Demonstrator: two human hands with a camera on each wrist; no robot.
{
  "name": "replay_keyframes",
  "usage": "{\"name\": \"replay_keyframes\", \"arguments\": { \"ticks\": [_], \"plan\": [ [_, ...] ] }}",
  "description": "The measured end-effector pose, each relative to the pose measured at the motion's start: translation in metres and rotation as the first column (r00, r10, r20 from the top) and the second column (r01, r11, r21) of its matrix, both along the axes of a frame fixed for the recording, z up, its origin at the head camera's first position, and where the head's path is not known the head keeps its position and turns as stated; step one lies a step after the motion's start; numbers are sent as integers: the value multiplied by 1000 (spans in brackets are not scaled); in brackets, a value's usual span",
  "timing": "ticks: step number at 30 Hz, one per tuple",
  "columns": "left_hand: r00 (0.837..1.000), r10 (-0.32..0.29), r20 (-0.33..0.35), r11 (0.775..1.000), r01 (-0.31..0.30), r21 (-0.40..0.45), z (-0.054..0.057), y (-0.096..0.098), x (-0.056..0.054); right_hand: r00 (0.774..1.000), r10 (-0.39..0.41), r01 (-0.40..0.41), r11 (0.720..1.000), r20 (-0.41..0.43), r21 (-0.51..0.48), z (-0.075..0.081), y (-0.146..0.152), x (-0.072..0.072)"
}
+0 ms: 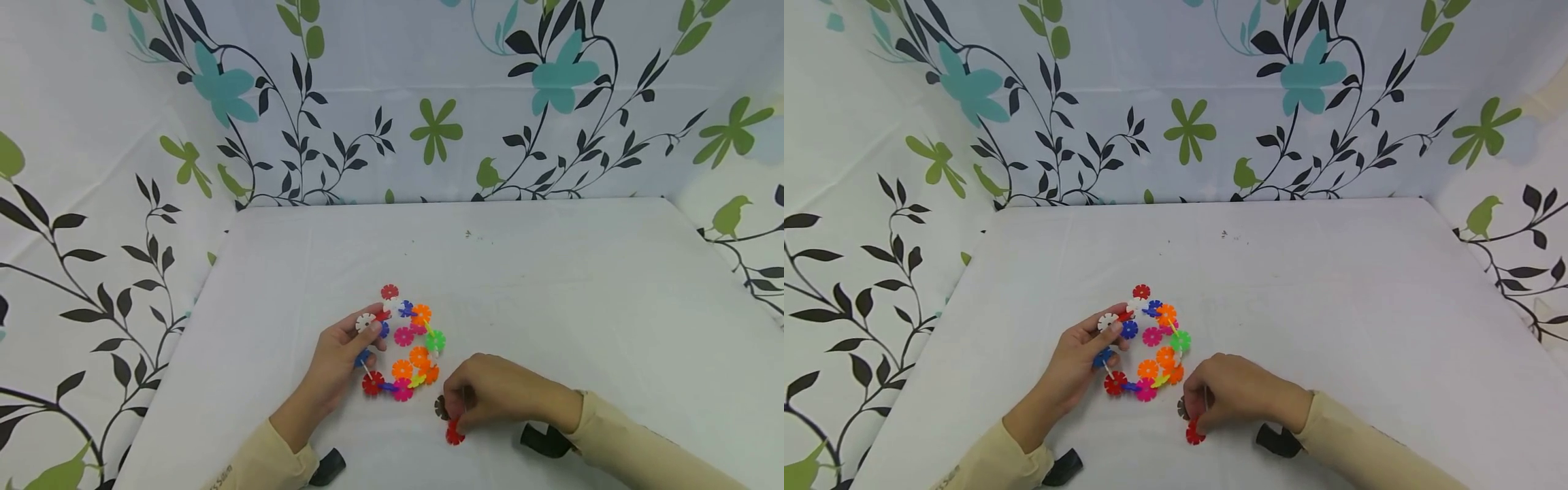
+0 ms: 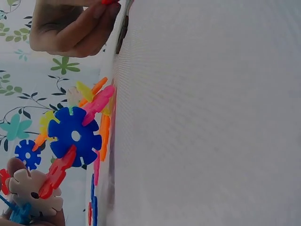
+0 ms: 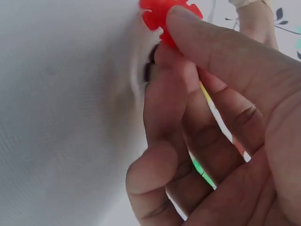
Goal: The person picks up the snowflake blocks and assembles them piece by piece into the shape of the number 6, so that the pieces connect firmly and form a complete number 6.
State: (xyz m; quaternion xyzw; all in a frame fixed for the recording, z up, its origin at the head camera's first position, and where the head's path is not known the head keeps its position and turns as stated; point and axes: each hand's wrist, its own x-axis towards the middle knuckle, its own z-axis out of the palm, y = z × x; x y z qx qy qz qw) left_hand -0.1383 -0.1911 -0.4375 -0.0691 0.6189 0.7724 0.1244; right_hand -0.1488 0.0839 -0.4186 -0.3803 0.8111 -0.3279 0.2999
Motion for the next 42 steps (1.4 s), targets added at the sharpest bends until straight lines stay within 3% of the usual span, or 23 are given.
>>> {"name": "replay_keyframes", "arguments": {
  "ticks": [5, 10, 16, 26, 30, 35, 42],
  "plan": [
    [1000, -10, -9, 1000, 10, 12, 1, 1, 1, 989, -55, 70, 992, 141, -109, 12, 1, -7],
    [998, -62, 2, 997, 61, 47, 4, 0, 2, 963, -170, 218, 948, 211, -234, 25, 1, -23],
    [987, -153, -42, 978, 157, 139, 7, -3, 4, 935, -304, 345, 898, 181, -272, 37, -1, -40],
    [971, -232, -49, 972, 234, 36, 5, -4, 2, 917, -371, 399, 858, 147, -324, 49, -8, -49],
    [972, -229, -57, 973, 228, -26, 4, -6, 2, 903, -408, 430, 840, 136, -332, 49, -12, -50],
    [983, -181, -45, 980, 176, -96, 3, -5, 1, 890, -431, 456, 827, 151, -329, 48, -11, -55],
    [987, -151, -63, 985, 145, -89, 6, -4, 3, 888, -444, 456, 822, 117, -340, 55, -13, -62]
  ]
}}
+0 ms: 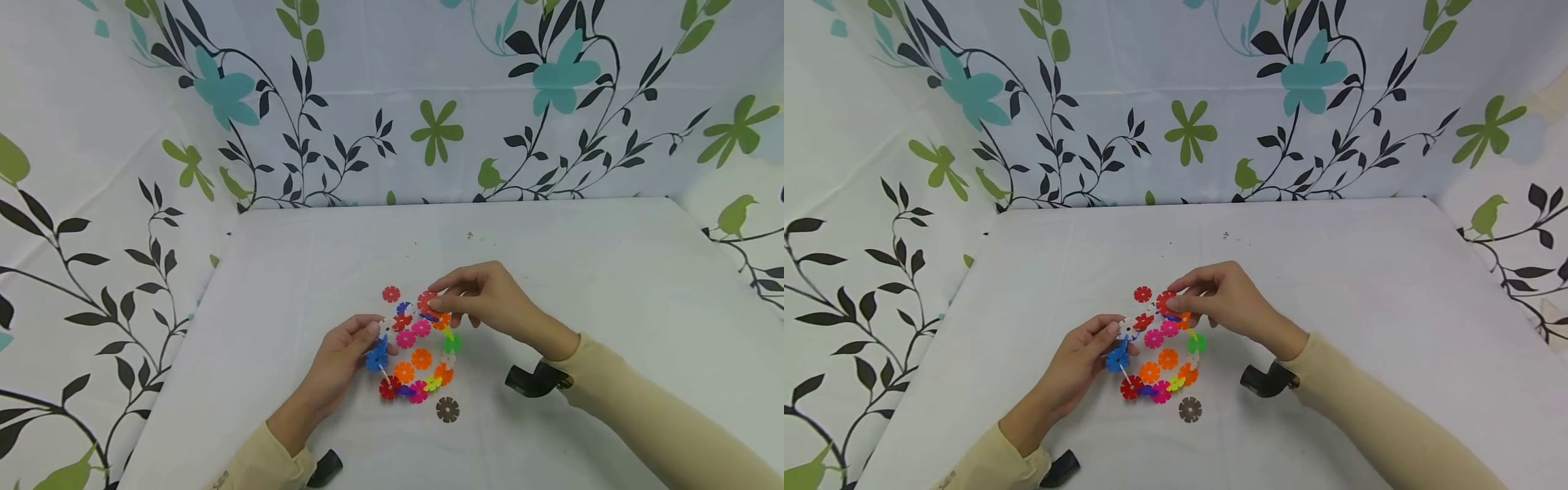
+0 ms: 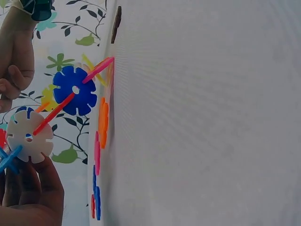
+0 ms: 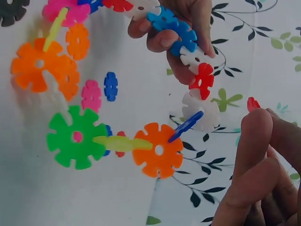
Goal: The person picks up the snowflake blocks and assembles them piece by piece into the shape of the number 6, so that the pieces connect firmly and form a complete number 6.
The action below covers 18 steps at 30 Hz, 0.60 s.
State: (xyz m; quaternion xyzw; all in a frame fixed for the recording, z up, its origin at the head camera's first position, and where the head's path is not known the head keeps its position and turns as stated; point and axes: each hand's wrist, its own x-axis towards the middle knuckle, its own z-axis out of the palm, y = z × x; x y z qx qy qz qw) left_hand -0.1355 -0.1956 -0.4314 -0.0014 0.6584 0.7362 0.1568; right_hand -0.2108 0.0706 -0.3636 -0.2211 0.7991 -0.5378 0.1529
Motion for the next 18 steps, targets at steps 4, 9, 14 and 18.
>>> {"name": "replay_keyframes", "arguments": {
  "ticks": [4, 9, 14, 18],
  "plan": [
    [999, -32, -27, 999, 32, 30, 1, 2, 0, 999, 14, -13, 1000, -48, 27, 7, -8, 4],
    [997, -50, -54, 997, 53, 61, 2, 2, 2, 995, -6, 15, 996, -99, 86, 13, -19, 13],
    [995, -54, -80, 996, 60, 73, 3, 3, 3, 992, -9, 24, 993, -127, 115, 16, -25, 19],
    [994, -57, -94, 995, 65, 77, 4, 3, 3, 990, 10, 9, 991, -143, 130, 18, -28, 21]
  ]
}}
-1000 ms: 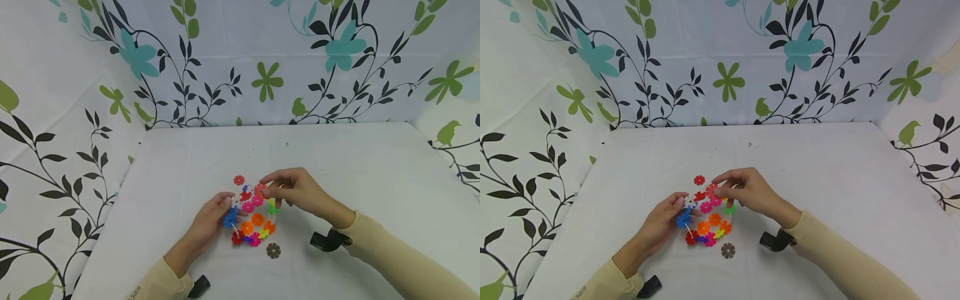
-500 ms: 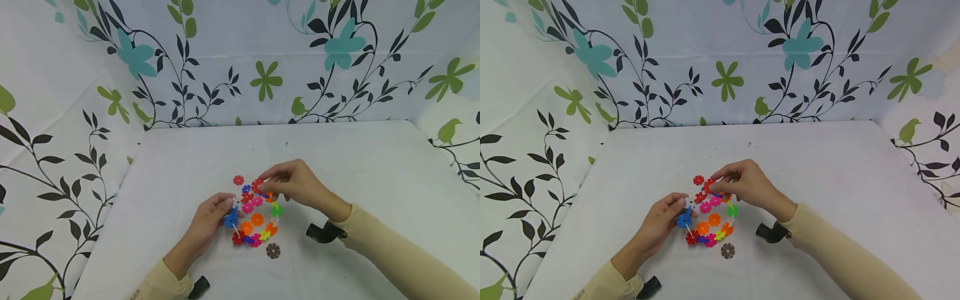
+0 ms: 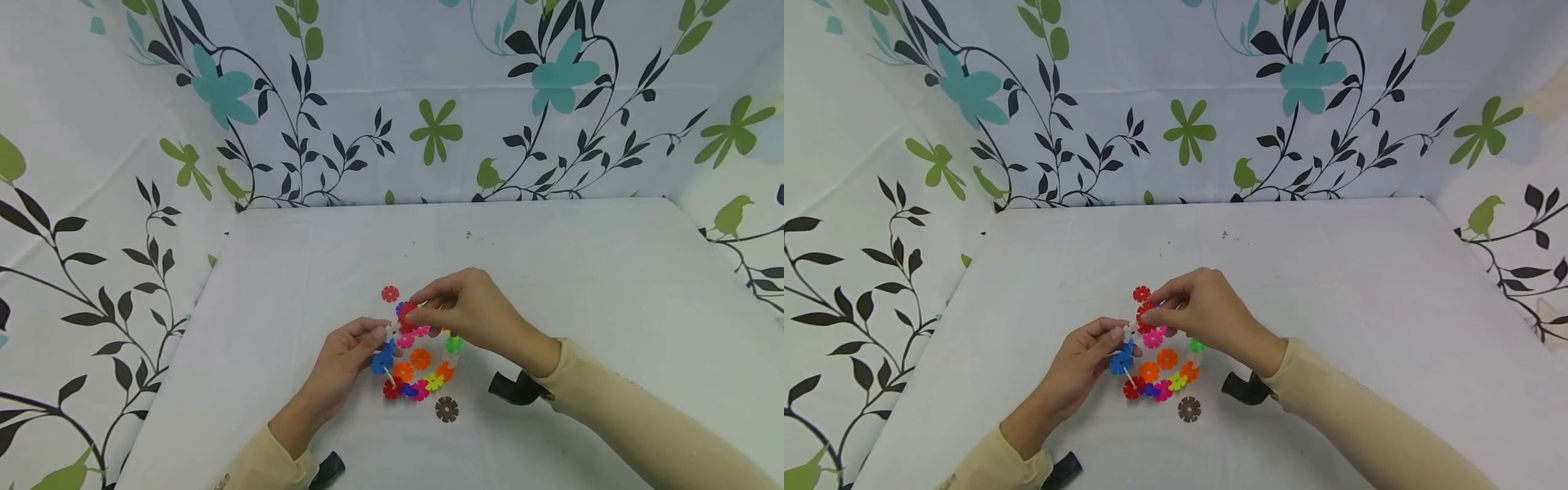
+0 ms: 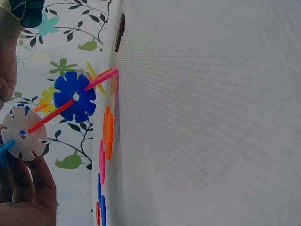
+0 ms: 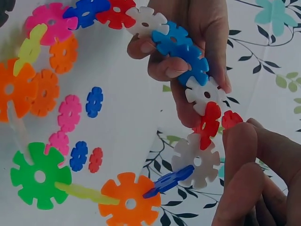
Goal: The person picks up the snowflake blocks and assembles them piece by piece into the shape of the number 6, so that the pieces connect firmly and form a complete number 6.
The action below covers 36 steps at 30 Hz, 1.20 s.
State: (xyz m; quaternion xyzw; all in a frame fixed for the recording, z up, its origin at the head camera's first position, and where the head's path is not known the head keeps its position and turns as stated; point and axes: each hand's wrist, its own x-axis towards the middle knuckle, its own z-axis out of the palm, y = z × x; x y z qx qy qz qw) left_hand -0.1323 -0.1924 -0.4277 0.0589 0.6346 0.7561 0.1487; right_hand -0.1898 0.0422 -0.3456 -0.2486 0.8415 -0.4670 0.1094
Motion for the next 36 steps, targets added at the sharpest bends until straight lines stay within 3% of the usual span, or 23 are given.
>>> {"name": "replay_keyframes", "arguments": {
  "ticks": [10, 18, 27, 32, 36],
  "plan": [
    [1000, 7, -29, 1000, -7, 15, 1, 1, 0, 1000, 28, -27, 998, -11, 64, 3, -6, 1],
    [998, 67, -21, 997, -67, -30, 1, 4, -1, 996, 74, -79, 993, 55, 92, 9, -11, -2],
    [997, 59, -56, 998, -59, -4, 0, 5, -3, 989, 93, -104, 990, 115, 95, 8, -14, -6],
    [999, 40, -22, 999, -41, -21, 1, 4, -4, 988, 77, -93, 989, 132, 114, 9, -13, -6],
    [998, 48, 34, 997, -45, -67, 4, 1, -4, 994, 27, -38, 994, 103, 103, 11, -5, -9]
  ]
}}
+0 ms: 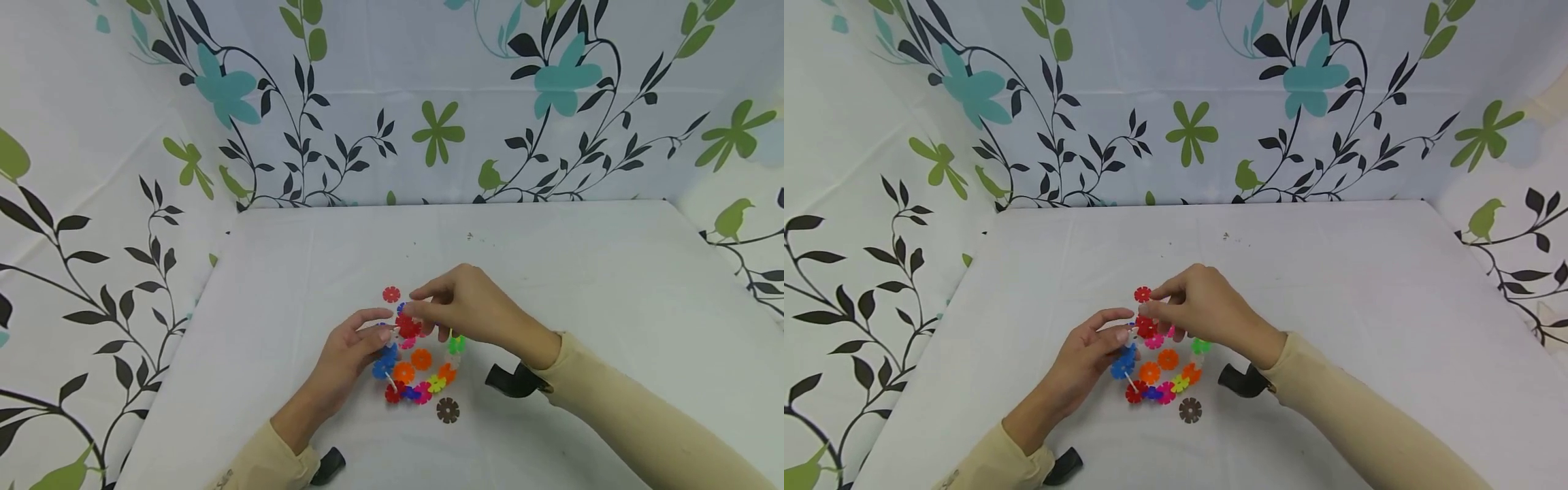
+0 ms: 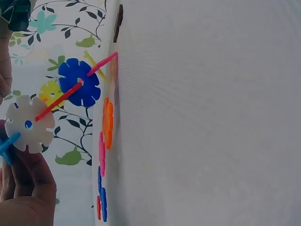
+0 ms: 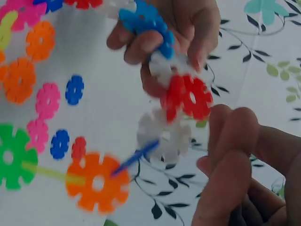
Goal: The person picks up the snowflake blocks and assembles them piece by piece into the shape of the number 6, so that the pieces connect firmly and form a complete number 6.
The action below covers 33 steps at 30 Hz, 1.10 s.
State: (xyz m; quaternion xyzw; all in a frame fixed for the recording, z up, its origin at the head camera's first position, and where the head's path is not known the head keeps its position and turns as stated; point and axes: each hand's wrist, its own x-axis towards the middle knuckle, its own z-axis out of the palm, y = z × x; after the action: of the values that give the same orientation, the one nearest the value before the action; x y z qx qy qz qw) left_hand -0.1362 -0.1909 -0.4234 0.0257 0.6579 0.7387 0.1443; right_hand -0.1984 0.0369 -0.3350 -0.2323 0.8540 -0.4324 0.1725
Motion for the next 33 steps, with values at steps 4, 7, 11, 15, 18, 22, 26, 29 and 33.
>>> {"name": "replay_keyframes", "arguments": {
  "ticks": [4, 7, 11, 15, 18, 22, 26, 29, 33],
  "plan": [
    [998, 35, 57, 999, -35, -10, 1, -2, 1, 994, -64, 61, 997, -84, -44, -4, 16, -10],
    [994, 63, 86, 998, -65, 18, 0, -4, 2, 986, -109, 104, 993, -122, -51, -15, 28, -23],
    [986, 113, 126, 992, -118, 35, -1, -5, 3, 981, -159, 158, 987, -114, -14, -38, 40, -38],
    [980, 145, 138, 989, -146, 3, -2, -4, 2, 990, -100, 109, 990, -96, 95, -62, 44, -47],
    [980, 140, 141, 990, -141, -4, -3, -5, 2, 997, -5, 18, 986, -80, 163, -76, 43, -49],
    [984, 113, 138, 994, -112, -9, -4, -8, 1, 997, 65, -57, 984, -38, 170, -88, 38, -48],
    [992, 72, 108, 997, -71, -14, -4, -13, 1, 993, 109, -101, 980, -42, 171, -96, 32, -49],
    [994, 45, 97, 999, -44, -10, -5, -16, 1, 987, 149, -135, 971, -58, 196, -100, 26, -50],
    [996, 13, 87, 1000, -11, -17, -6, -18, 0, 982, 171, -148, 959, -80, 242, -102, 19, -50]
  ]
}}
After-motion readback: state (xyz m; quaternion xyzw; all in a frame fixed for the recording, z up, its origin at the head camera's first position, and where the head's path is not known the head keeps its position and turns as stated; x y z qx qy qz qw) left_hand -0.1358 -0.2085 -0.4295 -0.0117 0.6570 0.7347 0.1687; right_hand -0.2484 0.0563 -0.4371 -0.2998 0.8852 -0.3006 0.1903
